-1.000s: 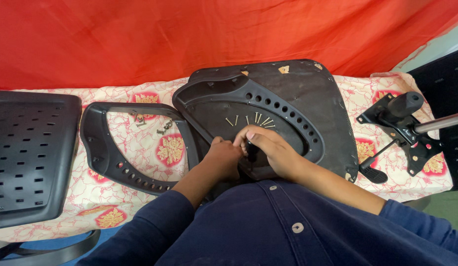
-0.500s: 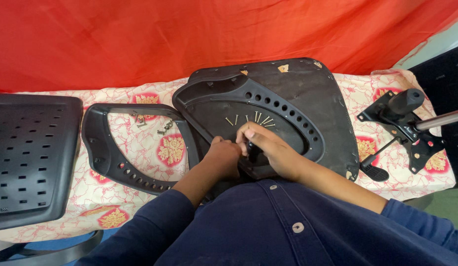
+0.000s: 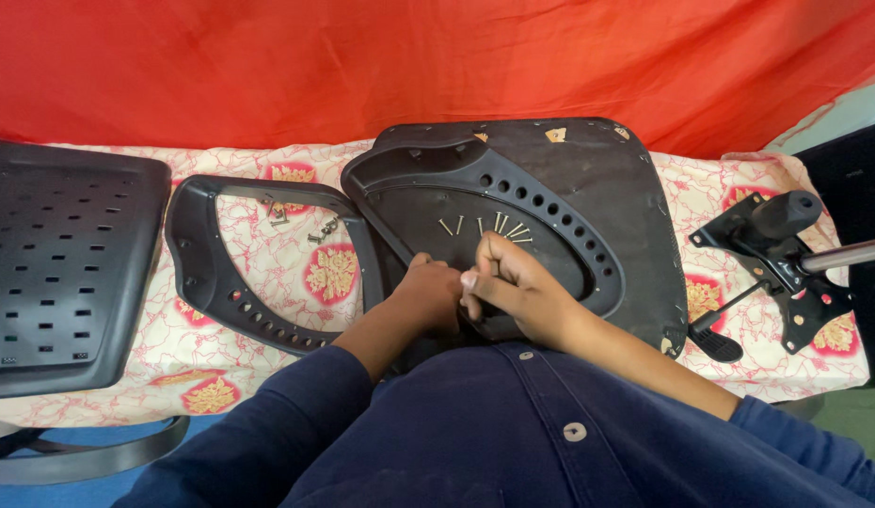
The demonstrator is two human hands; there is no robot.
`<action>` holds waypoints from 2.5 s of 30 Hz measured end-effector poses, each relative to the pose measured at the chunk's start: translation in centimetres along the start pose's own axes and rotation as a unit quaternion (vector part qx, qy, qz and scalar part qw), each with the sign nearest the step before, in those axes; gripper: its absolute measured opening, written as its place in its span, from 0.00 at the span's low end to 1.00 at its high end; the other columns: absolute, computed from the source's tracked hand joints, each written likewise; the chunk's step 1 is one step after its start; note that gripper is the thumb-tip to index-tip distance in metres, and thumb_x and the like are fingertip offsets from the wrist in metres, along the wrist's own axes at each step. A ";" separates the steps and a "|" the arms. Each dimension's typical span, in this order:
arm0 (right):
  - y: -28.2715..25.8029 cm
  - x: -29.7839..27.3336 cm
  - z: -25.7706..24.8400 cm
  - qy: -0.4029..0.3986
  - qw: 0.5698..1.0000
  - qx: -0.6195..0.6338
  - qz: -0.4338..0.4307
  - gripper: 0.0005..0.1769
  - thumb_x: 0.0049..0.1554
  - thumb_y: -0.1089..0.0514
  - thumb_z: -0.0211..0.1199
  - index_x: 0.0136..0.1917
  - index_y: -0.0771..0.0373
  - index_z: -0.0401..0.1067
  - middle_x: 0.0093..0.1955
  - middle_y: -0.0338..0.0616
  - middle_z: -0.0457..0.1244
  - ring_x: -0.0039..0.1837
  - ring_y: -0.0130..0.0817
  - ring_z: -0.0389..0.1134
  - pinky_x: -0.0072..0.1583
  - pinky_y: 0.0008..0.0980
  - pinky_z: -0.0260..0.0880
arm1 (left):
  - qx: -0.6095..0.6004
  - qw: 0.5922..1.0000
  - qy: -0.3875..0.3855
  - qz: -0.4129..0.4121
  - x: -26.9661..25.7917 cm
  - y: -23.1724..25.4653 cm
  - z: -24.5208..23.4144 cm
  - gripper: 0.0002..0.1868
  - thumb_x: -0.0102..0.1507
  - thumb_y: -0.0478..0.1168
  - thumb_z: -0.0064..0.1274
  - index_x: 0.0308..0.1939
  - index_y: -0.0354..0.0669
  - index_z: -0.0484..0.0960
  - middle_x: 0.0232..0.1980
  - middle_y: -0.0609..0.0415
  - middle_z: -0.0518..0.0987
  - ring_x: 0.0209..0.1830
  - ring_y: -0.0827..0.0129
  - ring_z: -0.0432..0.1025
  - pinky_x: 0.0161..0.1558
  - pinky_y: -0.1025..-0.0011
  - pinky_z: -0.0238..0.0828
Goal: The person uses a screwdriver to fasten screws into a black plastic chair seat. The person repeatedly picks up screws, aligns them with holes, and tightens them with the screwdriver.
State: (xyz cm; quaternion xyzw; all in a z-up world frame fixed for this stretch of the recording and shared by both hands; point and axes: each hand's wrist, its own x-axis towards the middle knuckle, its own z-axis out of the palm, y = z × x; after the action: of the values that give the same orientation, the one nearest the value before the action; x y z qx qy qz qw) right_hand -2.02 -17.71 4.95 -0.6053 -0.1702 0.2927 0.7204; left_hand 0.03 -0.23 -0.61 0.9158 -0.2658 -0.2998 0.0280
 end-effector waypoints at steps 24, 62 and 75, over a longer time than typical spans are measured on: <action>-1.1 -1.2 0.1 0.071 0.997 0.027 -0.032 0.17 0.68 0.51 0.43 0.54 0.65 0.68 0.45 0.39 0.61 0.52 0.26 0.62 0.61 0.28 0.63 | -0.032 0.997 0.067 0.020 -1.0 0.1 -0.1 0.24 0.48 0.47 0.66 0.49 0.66 0.84 0.44 0.62 0.83 0.54 0.65 0.73 0.61 0.60 0.57; -1.2 -2.9 -3.5 -0.081 0.997 0.003 0.000 0.09 0.67 0.52 0.57 0.50 0.58 0.62 0.45 0.36 0.58 0.51 0.25 0.62 0.58 0.29 0.65 | 0.096 0.993 0.032 -0.067 -1.1 2.4 -0.3 0.25 0.51 0.38 0.63 0.53 0.58 0.82 0.56 0.56 0.76 0.64 0.60 0.66 0.71 0.58 0.49; -1.0 -2.6 -2.0 -0.034 0.998 -0.014 -0.050 0.08 0.69 0.56 0.55 0.50 0.63 0.68 0.53 0.40 0.61 0.57 0.27 0.60 0.63 0.32 0.61 | 0.070 0.995 0.064 -0.024 -0.4 0.9 0.9 0.18 0.53 0.47 0.64 0.47 0.57 0.83 0.49 0.57 0.78 0.58 0.61 0.70 0.63 0.58 0.56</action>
State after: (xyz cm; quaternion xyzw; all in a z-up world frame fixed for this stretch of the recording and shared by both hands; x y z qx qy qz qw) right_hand -2.60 -21.00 5.77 -0.5958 -0.2289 0.2743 0.7193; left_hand -1.20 -0.69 -0.97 0.9389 -0.2613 -0.2223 -0.0266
